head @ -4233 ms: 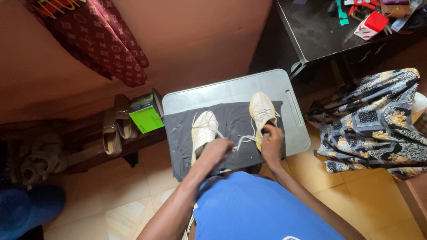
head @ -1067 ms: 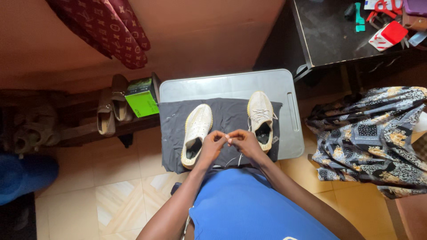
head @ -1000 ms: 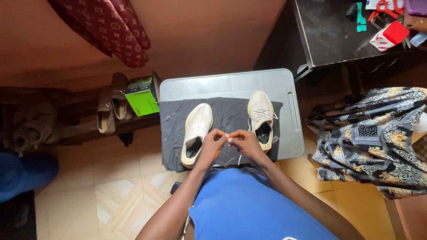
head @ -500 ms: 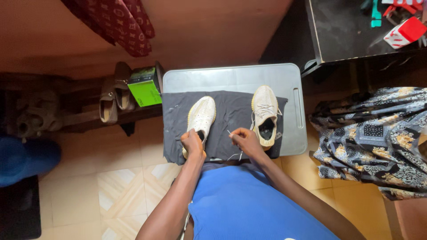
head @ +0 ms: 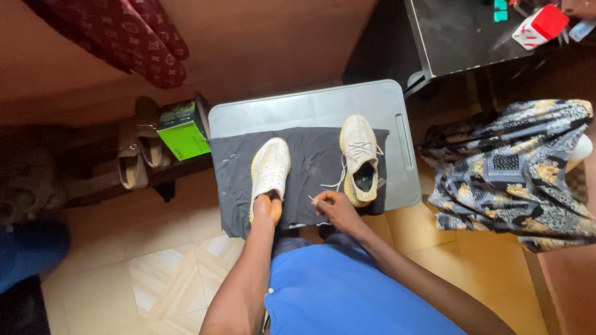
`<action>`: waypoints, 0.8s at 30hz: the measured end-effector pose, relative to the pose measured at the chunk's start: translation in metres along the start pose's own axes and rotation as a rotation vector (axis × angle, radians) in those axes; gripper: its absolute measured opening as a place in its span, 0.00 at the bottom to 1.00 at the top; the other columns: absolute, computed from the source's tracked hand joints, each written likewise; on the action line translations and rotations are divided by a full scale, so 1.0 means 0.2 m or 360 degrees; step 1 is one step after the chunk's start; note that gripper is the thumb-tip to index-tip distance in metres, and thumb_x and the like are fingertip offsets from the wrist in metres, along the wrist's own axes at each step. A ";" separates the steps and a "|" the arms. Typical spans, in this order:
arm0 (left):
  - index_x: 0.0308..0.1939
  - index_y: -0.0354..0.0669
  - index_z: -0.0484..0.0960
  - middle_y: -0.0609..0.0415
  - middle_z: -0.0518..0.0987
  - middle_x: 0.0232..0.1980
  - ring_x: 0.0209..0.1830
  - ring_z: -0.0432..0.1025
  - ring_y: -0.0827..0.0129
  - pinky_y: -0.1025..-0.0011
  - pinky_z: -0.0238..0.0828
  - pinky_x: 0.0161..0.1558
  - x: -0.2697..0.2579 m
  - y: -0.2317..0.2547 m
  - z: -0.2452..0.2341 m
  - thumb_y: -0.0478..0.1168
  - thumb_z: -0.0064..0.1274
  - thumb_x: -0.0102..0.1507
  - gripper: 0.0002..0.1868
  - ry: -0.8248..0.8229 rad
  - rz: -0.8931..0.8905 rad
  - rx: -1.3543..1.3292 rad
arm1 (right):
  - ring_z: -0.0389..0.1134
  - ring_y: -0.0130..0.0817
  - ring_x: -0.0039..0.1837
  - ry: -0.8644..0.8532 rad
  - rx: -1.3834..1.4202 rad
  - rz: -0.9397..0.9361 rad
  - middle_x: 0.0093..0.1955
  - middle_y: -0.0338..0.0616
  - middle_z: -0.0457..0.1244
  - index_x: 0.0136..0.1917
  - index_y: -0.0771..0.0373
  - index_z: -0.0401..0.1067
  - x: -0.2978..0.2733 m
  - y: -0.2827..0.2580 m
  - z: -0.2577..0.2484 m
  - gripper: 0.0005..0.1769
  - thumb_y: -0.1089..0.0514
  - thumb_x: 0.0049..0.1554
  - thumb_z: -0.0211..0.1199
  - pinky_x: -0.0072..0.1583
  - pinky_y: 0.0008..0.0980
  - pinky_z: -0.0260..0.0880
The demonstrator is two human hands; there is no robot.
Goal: The person removes the laces from a pair of white sneakers placed on a plastic bin, then re-laces one shoe by threading the laces through the eyelets and tying them. The second shoe remains unlaced on the bin.
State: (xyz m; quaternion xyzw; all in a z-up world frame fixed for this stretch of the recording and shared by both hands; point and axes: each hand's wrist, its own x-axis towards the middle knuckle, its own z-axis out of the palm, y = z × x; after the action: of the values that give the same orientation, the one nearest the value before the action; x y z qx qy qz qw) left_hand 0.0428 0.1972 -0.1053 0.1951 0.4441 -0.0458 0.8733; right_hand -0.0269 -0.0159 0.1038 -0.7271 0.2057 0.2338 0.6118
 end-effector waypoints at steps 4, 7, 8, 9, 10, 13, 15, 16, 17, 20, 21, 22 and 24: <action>0.66 0.39 0.77 0.50 0.78 0.64 0.56 0.71 0.59 0.69 0.68 0.60 0.01 0.01 -0.05 0.47 0.38 0.72 0.24 0.0002 -0.0345 0.0234 | 0.64 0.20 0.37 -0.0049 0.0063 -0.0027 0.35 0.36 0.66 0.45 0.67 0.77 -0.03 0.06 0.00 0.10 0.56 0.58 0.64 0.41 0.24 0.64; 0.66 0.41 0.75 0.54 0.76 0.66 0.60 0.73 0.67 0.67 0.70 0.64 0.05 0.01 -0.03 0.34 0.42 0.71 0.19 -0.0325 -0.0169 -0.0099 | 0.65 0.20 0.38 -0.0038 0.0080 -0.0020 0.35 0.36 0.67 0.47 0.67 0.78 -0.02 0.08 0.02 0.10 0.57 0.58 0.65 0.42 0.23 0.66; 0.66 0.40 0.74 0.54 0.76 0.66 0.60 0.73 0.67 0.67 0.70 0.65 0.07 0.02 -0.03 0.34 0.41 0.72 0.19 -0.0408 -0.0206 -0.0149 | 0.65 0.20 0.38 -0.0022 0.0063 -0.0012 0.35 0.36 0.67 0.47 0.67 0.79 -0.01 0.09 0.03 0.10 0.58 0.57 0.65 0.42 0.23 0.65; 0.66 0.40 0.74 0.53 0.76 0.66 0.60 0.73 0.66 0.67 0.70 0.65 0.06 0.01 -0.04 0.34 0.41 0.72 0.19 -0.0482 -0.0247 -0.0201 | 0.64 0.20 0.37 -0.0007 0.0044 0.0006 0.35 0.36 0.67 0.47 0.67 0.79 -0.02 0.11 0.03 0.10 0.58 0.57 0.65 0.42 0.23 0.65; 0.67 0.39 0.74 0.53 0.76 0.67 0.60 0.73 0.66 0.68 0.70 0.65 0.05 0.01 -0.06 0.35 0.40 0.73 0.19 -0.0555 -0.0288 -0.0254 | 0.64 0.20 0.38 0.0020 0.0048 0.0005 0.35 0.36 0.66 0.47 0.67 0.79 -0.03 0.13 0.04 0.10 0.58 0.57 0.66 0.41 0.24 0.64; 0.67 0.37 0.74 0.51 0.77 0.67 0.62 0.73 0.65 0.67 0.70 0.66 0.00 0.02 -0.06 0.35 0.38 0.72 0.19 -0.0505 -0.0245 -0.0150 | 0.63 0.20 0.38 0.0096 0.0038 -0.0025 0.35 0.35 0.66 0.47 0.67 0.79 -0.02 0.16 0.07 0.09 0.59 0.57 0.66 0.41 0.24 0.64; 0.66 0.35 0.74 0.49 0.77 0.66 0.62 0.73 0.62 0.64 0.70 0.65 -0.09 0.05 -0.04 0.35 0.38 0.72 0.19 -0.0503 -0.0311 0.0078 | 0.64 0.20 0.38 0.0155 0.0024 -0.0072 0.35 0.35 0.66 0.46 0.67 0.78 -0.03 0.16 0.10 0.09 0.58 0.57 0.65 0.41 0.23 0.65; 0.65 0.34 0.74 0.48 0.77 0.65 0.62 0.73 0.61 0.62 0.70 0.64 -0.14 0.07 -0.01 0.35 0.38 0.72 0.19 -0.0505 -0.0338 0.0192 | 0.64 0.20 0.38 0.0158 0.0054 -0.0076 0.35 0.35 0.66 0.46 0.67 0.78 -0.01 0.14 0.11 0.09 0.58 0.57 0.65 0.41 0.22 0.65; 0.65 0.35 0.74 0.48 0.77 0.66 0.62 0.73 0.61 0.62 0.70 0.64 -0.20 0.09 0.00 0.36 0.37 0.72 0.20 -0.0477 -0.0398 0.0253 | 0.64 0.19 0.38 0.0159 0.0088 -0.0067 0.35 0.34 0.66 0.46 0.68 0.77 -0.01 0.14 0.13 0.09 0.58 0.58 0.65 0.41 0.22 0.64; 0.65 0.36 0.73 0.49 0.77 0.66 0.63 0.73 0.61 0.61 0.71 0.64 -0.38 0.13 0.08 0.39 0.37 0.72 0.20 -0.0469 -0.0565 0.0422 | 0.61 0.20 0.38 0.0209 0.0074 -0.0127 0.35 0.36 0.64 0.46 0.68 0.77 -0.01 0.09 0.17 0.09 0.58 0.59 0.64 0.41 0.25 0.62; 0.66 0.35 0.73 0.48 0.77 0.66 0.63 0.73 0.61 0.61 0.71 0.64 -0.44 0.15 0.10 0.39 0.38 0.72 0.21 -0.0509 -0.0612 0.0470 | 0.60 0.21 0.38 0.0233 0.0054 -0.0153 0.35 0.37 0.63 0.46 0.68 0.77 -0.02 0.06 0.19 0.09 0.58 0.60 0.64 0.41 0.27 0.61; 0.66 0.34 0.73 0.47 0.77 0.66 0.63 0.73 0.60 0.61 0.72 0.64 -0.49 0.17 0.12 0.39 0.39 0.72 0.21 -0.0549 -0.0659 0.0518 | 0.63 0.24 0.39 0.0357 -0.0083 -0.0224 0.35 0.39 0.65 0.46 0.68 0.77 -0.04 0.03 0.20 0.09 0.58 0.59 0.64 0.42 0.29 0.64; 0.66 0.34 0.73 0.48 0.77 0.66 0.63 0.74 0.61 0.62 0.71 0.63 -0.57 0.21 0.16 0.39 0.42 0.72 0.21 -0.0784 -0.0695 0.0659 | 0.68 0.30 0.40 0.0599 -0.0359 -0.0375 0.36 0.44 0.68 0.47 0.66 0.76 -0.05 -0.04 0.21 0.08 0.58 0.57 0.64 0.45 0.33 0.69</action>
State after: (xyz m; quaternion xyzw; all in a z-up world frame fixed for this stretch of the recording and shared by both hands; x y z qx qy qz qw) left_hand 0.0089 0.2138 0.0142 0.2513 0.2333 -0.3648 0.8656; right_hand -0.0338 0.0267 0.1099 -0.8406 0.2023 0.0428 0.5007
